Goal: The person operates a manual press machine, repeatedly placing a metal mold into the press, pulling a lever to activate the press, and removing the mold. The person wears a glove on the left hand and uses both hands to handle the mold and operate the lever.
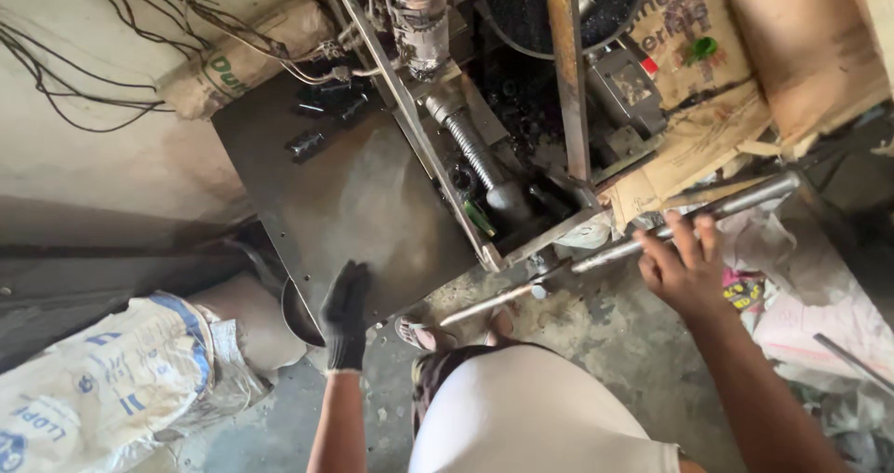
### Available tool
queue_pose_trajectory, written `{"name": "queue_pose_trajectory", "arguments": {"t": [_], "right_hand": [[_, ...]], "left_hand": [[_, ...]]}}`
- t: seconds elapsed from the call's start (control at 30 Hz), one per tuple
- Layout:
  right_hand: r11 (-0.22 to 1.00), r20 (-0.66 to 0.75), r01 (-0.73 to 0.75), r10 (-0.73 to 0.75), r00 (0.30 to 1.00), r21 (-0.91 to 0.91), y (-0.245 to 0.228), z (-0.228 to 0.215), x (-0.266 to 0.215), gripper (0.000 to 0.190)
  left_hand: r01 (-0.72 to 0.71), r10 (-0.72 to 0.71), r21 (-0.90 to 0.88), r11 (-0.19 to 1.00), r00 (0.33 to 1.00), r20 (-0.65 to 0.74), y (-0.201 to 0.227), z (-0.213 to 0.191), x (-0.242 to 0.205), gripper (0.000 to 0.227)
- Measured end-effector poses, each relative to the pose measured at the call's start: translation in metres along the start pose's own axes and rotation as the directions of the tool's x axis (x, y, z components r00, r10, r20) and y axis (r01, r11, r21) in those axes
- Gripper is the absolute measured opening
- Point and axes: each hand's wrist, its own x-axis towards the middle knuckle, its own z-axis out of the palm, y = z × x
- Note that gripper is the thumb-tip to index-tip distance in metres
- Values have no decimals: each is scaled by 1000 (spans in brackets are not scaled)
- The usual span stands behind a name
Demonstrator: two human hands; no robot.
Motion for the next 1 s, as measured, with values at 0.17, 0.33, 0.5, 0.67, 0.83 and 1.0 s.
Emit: {"name": "queue_pose_trajectory", "arguments": {"t": [0.17,0.33,0.5,0.67,0.83,1.0], "right_hand": [[906,336,-422,402,852,-14,-48,116,-43,33],[-335,844,-874,-291,450,350,-189,133,-42,43],[-262,838,-857,-217,501,444,-153,40,-17,66],[-360,667,-572,528,526,737,-16,-14,15,49],[-133,281,-521,935,216,843,61,-7,28,29],[-356,516,-530,836,187,769,135,30,31,14]], "left_hand": [[70,-118,-298,952,982,-146,-12,12,-9,38],[6,-11,-59,998,996,-93,-25,5,-9,30],[-50,50,7,999,997,62,-45,-14,2,26],[185,-7,-422,888,921,389,-61,17,-9,36],[-175,-134,310,935,634,762,-79,93,-39,86],[-391,-338,485,782,387,858,-132,124,-8,62]]}}
